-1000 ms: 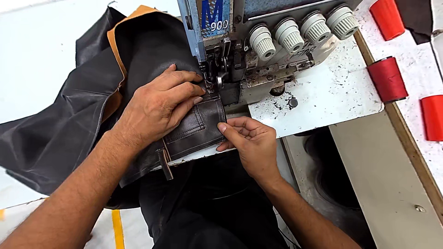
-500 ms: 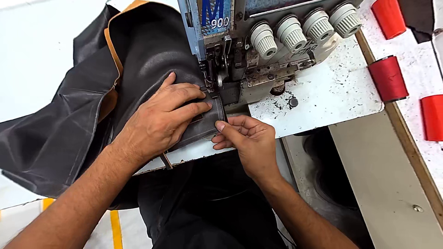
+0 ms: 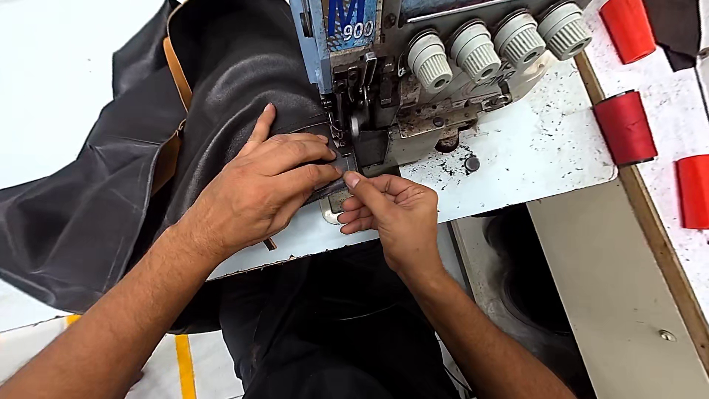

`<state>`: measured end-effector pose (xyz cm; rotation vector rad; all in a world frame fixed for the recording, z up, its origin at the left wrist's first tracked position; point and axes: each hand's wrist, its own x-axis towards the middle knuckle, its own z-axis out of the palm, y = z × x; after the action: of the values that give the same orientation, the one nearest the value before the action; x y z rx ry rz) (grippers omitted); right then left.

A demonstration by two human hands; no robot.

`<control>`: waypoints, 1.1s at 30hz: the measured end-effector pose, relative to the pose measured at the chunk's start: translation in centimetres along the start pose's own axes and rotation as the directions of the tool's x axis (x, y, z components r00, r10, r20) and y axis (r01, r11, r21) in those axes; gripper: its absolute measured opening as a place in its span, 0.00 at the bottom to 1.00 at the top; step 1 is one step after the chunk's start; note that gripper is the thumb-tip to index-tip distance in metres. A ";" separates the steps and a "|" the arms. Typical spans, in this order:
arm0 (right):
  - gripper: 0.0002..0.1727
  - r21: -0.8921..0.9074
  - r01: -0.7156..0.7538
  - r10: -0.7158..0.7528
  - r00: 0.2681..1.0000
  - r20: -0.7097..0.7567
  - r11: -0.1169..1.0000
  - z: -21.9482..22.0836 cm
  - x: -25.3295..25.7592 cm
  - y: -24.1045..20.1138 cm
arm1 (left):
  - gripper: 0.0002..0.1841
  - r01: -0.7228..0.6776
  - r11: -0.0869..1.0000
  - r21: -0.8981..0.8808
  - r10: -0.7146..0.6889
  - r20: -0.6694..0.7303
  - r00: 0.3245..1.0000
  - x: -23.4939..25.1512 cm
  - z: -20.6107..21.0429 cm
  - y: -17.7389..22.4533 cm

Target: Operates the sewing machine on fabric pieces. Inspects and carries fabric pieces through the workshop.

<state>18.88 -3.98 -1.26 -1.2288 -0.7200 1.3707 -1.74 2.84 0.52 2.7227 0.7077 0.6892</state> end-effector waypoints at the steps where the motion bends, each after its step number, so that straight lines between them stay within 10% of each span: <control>1: 0.11 0.002 0.003 -0.003 1.000 -0.006 1.000 0.1 0.1 0.0 | 0.15 0.005 1.000 -0.002 -0.005 -0.008 1.000 0.1 0.0 -0.2; 25: 0.15 -0.134 -0.062 0.065 0.998 0.019 0.989 -2.5 -4.1 3.7 | 0.18 0.258 0.965 0.052 -0.253 -0.090 0.963 2.3 -0.8 -3.5; 33: 0.12 -0.155 -0.066 0.080 0.993 0.087 0.986 -1.5 -4.5 3.7 | 0.27 0.679 0.721 0.140 -0.654 -0.189 0.733 1.5 1.3 3.5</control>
<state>18.49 -9.38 -3.92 -1.3286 -0.8650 1.4622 1.40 0.48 1.17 2.3005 1.7594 0.6218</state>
